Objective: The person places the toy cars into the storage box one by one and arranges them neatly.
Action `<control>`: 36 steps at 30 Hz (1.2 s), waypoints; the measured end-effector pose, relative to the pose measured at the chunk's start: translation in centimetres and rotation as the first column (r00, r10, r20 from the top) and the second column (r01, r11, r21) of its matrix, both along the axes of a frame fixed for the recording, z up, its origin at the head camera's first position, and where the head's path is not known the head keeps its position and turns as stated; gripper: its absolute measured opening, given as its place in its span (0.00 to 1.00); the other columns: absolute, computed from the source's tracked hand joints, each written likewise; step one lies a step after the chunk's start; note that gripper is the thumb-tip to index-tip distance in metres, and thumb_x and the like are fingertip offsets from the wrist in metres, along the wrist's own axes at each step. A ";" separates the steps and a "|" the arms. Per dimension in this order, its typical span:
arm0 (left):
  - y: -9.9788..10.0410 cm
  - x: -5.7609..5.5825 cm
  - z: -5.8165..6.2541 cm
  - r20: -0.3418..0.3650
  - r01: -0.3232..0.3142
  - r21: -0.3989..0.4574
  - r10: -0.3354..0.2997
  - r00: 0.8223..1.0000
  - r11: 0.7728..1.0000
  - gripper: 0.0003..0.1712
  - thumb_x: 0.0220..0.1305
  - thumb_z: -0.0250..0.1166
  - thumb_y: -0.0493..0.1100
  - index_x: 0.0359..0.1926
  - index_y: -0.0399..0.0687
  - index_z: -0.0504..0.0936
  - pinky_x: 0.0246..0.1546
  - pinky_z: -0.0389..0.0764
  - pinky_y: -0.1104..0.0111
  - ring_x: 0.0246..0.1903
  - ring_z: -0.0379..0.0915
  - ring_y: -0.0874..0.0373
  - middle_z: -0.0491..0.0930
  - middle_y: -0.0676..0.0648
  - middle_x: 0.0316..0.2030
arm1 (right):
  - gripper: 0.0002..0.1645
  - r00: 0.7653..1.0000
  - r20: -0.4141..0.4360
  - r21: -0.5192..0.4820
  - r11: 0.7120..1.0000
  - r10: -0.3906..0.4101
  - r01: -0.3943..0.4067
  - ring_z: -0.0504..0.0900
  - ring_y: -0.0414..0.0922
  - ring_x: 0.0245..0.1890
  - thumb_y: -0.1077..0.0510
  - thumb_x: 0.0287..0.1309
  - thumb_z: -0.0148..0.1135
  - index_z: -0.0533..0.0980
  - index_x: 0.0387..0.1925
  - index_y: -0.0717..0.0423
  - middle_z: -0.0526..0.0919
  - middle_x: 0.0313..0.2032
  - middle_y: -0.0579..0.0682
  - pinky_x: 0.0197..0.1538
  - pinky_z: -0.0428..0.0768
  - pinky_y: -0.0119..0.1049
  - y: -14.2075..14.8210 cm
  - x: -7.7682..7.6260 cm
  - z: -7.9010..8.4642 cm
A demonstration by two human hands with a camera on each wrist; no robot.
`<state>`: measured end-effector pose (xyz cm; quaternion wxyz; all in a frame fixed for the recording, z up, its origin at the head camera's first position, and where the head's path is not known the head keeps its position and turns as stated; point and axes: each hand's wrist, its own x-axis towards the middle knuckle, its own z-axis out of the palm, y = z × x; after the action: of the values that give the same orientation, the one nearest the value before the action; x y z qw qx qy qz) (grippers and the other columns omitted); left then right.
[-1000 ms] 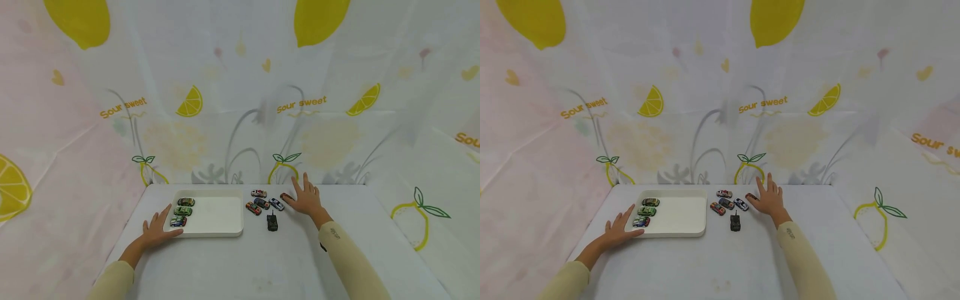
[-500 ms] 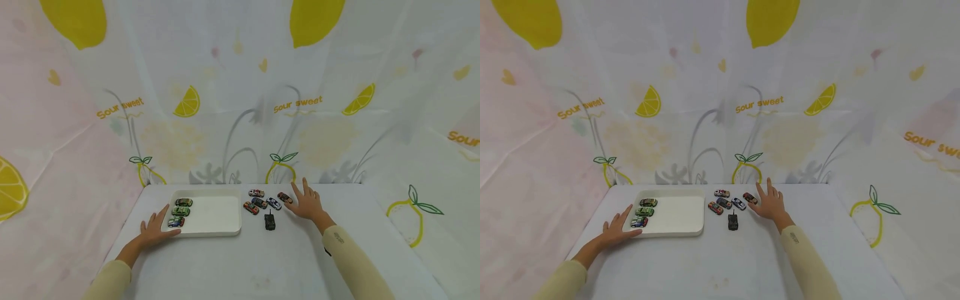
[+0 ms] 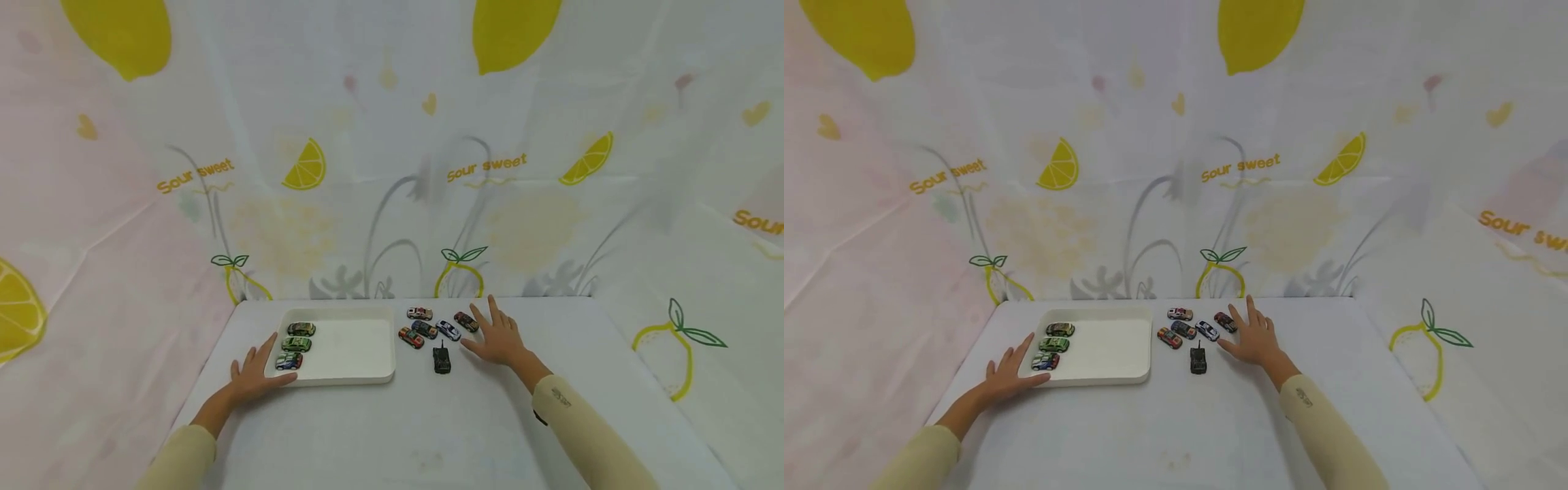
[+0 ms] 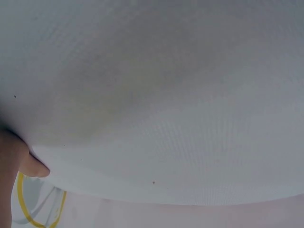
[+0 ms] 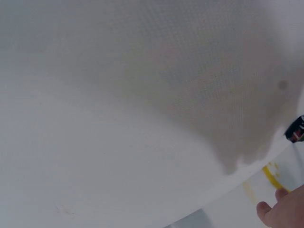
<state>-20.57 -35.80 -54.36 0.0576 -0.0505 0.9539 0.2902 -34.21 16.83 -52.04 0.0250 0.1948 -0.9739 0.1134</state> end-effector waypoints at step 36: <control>0.2 0.4 0.3 0.002 0.014 0.021 -0.014 1.000 1.000 0.67 0.54 0.66 0.70 0.79 0.51 0.34 0.62 0.22 0.28 0.72 0.27 0.23 0.41 0.27 0.75 | 0.51 0.988 -0.030 -0.187 0.971 0.149 -0.152 0.70 0.61 0.64 0.34 0.58 0.63 0.58 0.74 0.56 0.63 0.68 0.66 0.61 0.70 0.63 -4.4 5.1 -1.8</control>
<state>-20.16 -35.63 -54.08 0.0613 -0.0434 0.9511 0.2995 -29.07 12.46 -53.79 0.0421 0.2659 -0.9410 0.2051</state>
